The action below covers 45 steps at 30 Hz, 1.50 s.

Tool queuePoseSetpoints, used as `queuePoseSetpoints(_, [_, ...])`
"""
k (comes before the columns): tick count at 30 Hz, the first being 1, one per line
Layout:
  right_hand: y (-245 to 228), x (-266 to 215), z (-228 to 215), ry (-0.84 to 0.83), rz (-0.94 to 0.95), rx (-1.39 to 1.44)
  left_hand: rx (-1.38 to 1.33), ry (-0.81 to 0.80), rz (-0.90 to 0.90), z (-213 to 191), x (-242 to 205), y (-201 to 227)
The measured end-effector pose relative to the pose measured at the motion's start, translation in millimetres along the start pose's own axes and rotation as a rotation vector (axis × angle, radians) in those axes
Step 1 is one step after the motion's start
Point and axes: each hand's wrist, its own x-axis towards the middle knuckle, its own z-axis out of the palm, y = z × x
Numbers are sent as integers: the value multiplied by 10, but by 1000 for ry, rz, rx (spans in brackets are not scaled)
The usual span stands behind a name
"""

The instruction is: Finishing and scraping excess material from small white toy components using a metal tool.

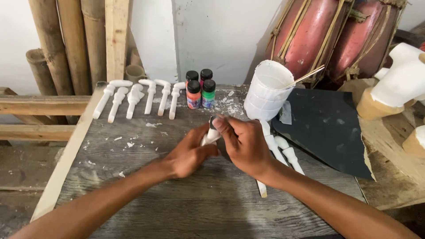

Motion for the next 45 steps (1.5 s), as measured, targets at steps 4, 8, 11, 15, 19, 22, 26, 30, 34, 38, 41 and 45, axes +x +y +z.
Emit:
queuePoseSetpoints(4, [-203,57,-28,7,92,32,13,2,-10,31,23,46])
queuePoseSetpoints(8, [-293,94,-35,25,150,97,22,-20,-41,16,22,142])
queuePoseSetpoints(11, [-311,34,-59,-34,190,185,12,-1,-66,20,-20,320])
queuePoseSetpoints(15, [-251,59,-43,-56,99,104,-8,-3,18,27,17,335])
queuePoseSetpoints(19, [-359,113,-25,14,106,84,-1,5,3,34,11,67])
queuePoseSetpoints(22, [-388,120,-43,14,66,111,9,18,-22,-5,-7,117])
queuePoseSetpoints(26, [-188,22,-13,7,51,53,70,45,-9,53,-44,161])
queuePoseSetpoints(30, [-340,76,-33,29,120,129,76,94,-20,80,-68,320])
queuePoseSetpoints(34, [-201,69,-36,-31,115,206,36,87,-24,79,-56,375])
queuePoseSetpoints(38, [-248,82,-28,13,77,120,128,121,-17,113,-85,402])
queuePoseSetpoints(41, [-300,78,-47,16,149,194,148,123,-19,71,-13,334])
queuePoseSetpoints(45, [-246,-38,-98,-38,56,112,110,139,-86,134,-60,641])
